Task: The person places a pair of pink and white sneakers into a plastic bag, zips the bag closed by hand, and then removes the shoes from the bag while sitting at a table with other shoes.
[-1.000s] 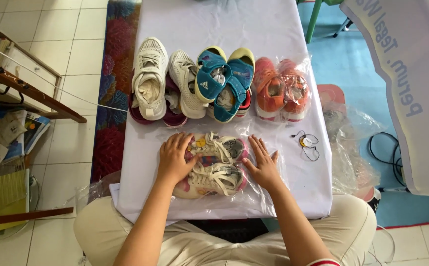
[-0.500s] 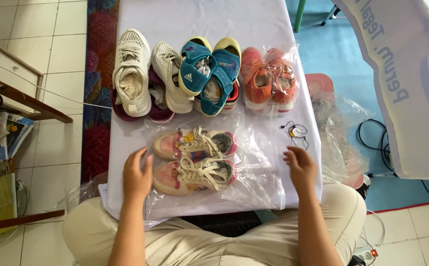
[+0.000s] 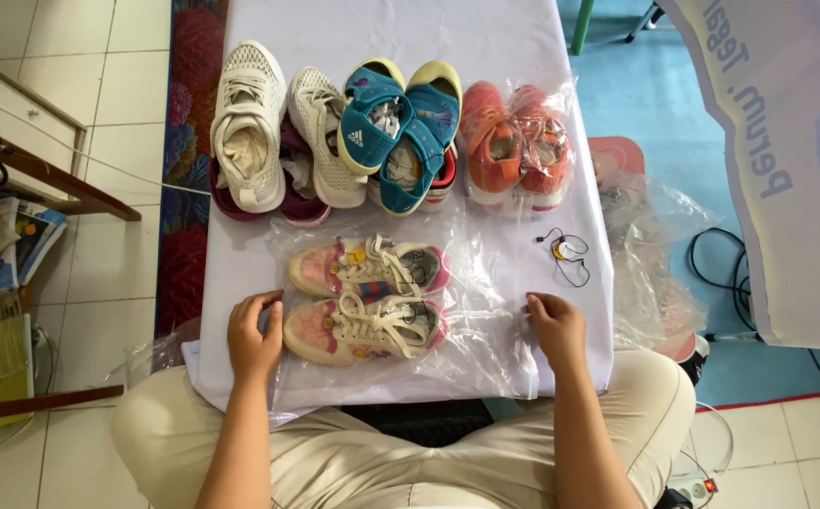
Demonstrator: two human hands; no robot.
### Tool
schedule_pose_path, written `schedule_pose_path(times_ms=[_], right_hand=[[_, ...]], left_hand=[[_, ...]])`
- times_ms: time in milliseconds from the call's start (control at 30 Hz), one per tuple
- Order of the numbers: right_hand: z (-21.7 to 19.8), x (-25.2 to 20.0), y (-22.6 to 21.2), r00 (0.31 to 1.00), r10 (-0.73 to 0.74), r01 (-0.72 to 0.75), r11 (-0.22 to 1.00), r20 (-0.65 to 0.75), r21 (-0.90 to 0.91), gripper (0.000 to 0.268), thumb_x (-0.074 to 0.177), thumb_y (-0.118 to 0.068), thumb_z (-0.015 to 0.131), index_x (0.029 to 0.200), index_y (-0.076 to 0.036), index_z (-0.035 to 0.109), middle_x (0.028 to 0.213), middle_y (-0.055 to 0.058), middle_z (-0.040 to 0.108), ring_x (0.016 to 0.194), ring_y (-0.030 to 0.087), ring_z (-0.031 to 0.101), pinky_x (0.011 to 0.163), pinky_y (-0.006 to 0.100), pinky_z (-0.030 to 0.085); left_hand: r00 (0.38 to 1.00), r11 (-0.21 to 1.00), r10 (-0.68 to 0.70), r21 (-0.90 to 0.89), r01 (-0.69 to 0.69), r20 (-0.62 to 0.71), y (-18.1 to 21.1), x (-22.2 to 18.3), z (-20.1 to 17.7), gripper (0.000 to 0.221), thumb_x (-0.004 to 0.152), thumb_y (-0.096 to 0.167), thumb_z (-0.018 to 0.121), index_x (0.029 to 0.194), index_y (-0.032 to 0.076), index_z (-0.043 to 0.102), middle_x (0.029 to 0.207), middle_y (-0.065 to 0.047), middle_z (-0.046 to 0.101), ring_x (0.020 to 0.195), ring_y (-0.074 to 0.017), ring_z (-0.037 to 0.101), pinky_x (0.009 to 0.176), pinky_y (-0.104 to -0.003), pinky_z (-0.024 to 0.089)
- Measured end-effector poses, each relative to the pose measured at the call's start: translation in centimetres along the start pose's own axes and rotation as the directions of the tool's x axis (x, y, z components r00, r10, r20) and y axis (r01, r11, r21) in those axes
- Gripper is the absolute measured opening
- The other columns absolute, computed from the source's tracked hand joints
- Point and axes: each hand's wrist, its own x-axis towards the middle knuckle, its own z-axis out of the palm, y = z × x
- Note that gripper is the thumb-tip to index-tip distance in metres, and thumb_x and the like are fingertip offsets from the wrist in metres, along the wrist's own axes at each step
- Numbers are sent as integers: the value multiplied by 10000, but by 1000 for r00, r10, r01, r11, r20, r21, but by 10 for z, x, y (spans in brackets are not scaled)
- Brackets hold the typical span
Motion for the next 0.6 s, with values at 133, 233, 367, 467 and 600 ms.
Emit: schedule_pose_path(times_ms=[133, 233, 367, 467, 600], right_hand=[[-7, -3, -4, 998, 6, -7, 1000, 58, 8, 248, 891, -216, 646, 1009, -8, 713, 793, 166, 691, 766, 237, 660, 687, 348, 520], [-10, -2, 1, 994, 16, -20, 999, 107, 40, 228, 869, -213, 678, 959, -9, 728, 768, 163, 687, 729, 207, 628, 675, 341, 509], [-14, 0, 3, 990, -15, -7, 988, 140, 155, 173, 830, -153, 700, 894, 6, 719, 724, 117, 659, 686, 159, 540, 669, 275, 476], [-17, -2, -4, 983, -13, -33, 968, 183, 248, 157, 793, -98, 716, 857, 45, 701, 695, 121, 635, 670, 157, 517, 664, 260, 458], [-17, -11, -18, 976, -20, -54, 941, 216, 333, 96, 756, -14, 716, 771, 69, 670, 640, 114, 583, 647, 150, 491, 638, 235, 427]], left_hand=[[1000, 1000, 5, -9, -5, -2, 10, 2, -4, 149, 937, 232, 554, 992, 150, 666, 885, -31, 638, 851, -255, 603, 833, -364, 455], [1000, 1000, -1, -12, 1, 4, 12, 2, -5, 154, 943, 236, 549, 991, 146, 664, 888, -36, 636, 855, -259, 599, 837, -366, 451], [999, 999, -24, -25, 25, 23, 13, 2, -6, 156, 947, 235, 543, 991, 146, 664, 899, -33, 636, 871, -258, 598, 845, -365, 444], [999, 999, -30, -28, 31, 28, 14, 2, -7, 151, 943, 223, 546, 991, 144, 664, 904, -37, 636, 874, -259, 598, 840, -365, 448], [998, 997, -58, -48, 59, 27, 13, 2, -7, 152, 938, 237, 553, 994, 154, 668, 908, -23, 638, 881, -243, 598, 833, -357, 455]])
